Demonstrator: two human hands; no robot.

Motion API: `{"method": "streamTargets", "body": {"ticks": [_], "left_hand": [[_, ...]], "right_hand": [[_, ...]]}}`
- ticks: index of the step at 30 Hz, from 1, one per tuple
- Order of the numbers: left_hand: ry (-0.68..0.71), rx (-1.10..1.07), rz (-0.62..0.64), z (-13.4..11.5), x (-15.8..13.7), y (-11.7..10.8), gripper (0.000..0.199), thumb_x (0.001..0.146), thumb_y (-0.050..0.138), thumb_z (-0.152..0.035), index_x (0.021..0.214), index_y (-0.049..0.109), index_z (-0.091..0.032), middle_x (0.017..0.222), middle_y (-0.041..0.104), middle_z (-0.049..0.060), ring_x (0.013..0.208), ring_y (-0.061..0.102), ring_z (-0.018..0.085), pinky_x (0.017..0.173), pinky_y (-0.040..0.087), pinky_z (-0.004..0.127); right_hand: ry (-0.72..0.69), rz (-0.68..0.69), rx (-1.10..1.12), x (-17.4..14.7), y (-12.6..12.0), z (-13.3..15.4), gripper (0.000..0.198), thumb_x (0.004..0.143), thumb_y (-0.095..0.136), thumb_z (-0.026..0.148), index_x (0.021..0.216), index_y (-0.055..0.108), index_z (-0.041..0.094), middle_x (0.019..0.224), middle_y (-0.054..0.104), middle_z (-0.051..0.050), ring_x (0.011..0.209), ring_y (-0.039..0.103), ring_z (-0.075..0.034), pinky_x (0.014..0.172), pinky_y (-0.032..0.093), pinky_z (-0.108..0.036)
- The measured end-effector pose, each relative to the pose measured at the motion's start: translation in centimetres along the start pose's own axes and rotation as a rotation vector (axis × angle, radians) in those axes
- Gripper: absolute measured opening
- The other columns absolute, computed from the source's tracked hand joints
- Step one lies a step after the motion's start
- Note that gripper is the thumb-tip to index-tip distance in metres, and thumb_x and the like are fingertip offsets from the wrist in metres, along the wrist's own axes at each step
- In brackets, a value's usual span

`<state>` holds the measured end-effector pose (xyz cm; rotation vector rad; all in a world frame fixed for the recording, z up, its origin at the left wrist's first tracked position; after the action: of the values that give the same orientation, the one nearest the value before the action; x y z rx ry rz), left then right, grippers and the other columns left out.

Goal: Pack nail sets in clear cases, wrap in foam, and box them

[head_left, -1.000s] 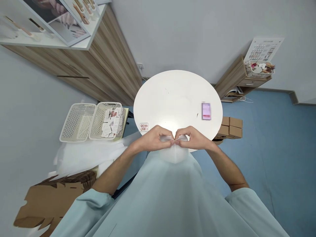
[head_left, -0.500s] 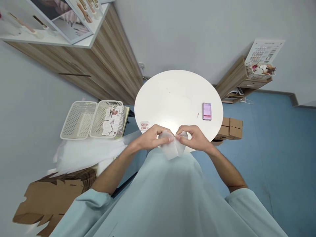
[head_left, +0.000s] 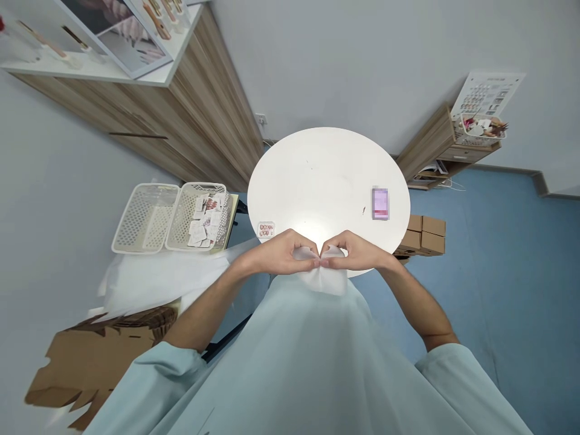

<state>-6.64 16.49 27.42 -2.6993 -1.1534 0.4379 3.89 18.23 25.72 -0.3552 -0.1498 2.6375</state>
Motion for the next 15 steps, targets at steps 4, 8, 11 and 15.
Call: {"method": "streamTargets", "body": {"ticks": [4, 8, 11, 15], "left_hand": [[0.056, -0.022, -0.003, -0.5, 0.0, 0.2, 0.026, 0.093, 0.068, -0.037, 0.082, 0.077, -0.015, 0.073, 0.072, 0.001, 0.067, 0.06, 0.013, 0.064, 0.043, 0.022], [0.152, -0.029, -0.165, -1.2, -0.2, -0.4, 0.024, 0.093, 0.069, -0.033, 0.077, 0.074, -0.016, 0.072, 0.071, 0.001, 0.066, 0.06, 0.012, 0.066, 0.045, 0.023], [0.181, -0.047, -0.359, -1.2, -0.9, -1.4, 0.024, 0.094, 0.068, -0.034, 0.078, 0.073, -0.016, 0.074, 0.071, 0.002, 0.067, 0.06, 0.013, 0.067, 0.046, 0.024], [0.162, -0.092, -0.391, -1.0, -1.3, -1.6, 0.029, 0.096, 0.067, -0.039, 0.08, 0.073, -0.015, 0.075, 0.07, 0.003, 0.067, 0.06, 0.013, 0.064, 0.045, 0.024]], "right_hand": [[-0.057, 0.004, 0.015, 0.1, 0.2, 0.5, 0.025, 0.093, 0.07, 0.036, 0.077, 0.071, 0.017, 0.073, 0.064, 0.002, 0.07, 0.053, -0.013, 0.066, 0.041, -0.026], [-0.148, -0.14, 0.009, -0.5, -0.4, 1.8, 0.018, 0.095, 0.067, 0.03, 0.08, 0.07, 0.019, 0.076, 0.066, 0.0, 0.071, 0.058, -0.014, 0.066, 0.044, -0.027], [-0.283, -0.369, -0.083, -1.7, -1.4, 3.5, 0.016, 0.096, 0.066, 0.028, 0.082, 0.068, 0.021, 0.082, 0.069, -0.002, 0.075, 0.062, -0.016, 0.07, 0.048, -0.029], [-0.425, -0.494, -0.208, -2.9, -1.5, 5.1, 0.016, 0.1, 0.064, 0.028, 0.085, 0.066, 0.023, 0.079, 0.069, -0.003, 0.076, 0.062, -0.018, 0.073, 0.05, -0.032]]}}
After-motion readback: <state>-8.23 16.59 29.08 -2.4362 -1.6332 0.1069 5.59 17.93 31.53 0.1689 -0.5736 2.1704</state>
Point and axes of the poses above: each hand's wrist, its own x-axis towards the middle knuckle, its own y-axis out of the palm, z = x × y, the point moved 9 cm from there along x, towards the middle knuckle
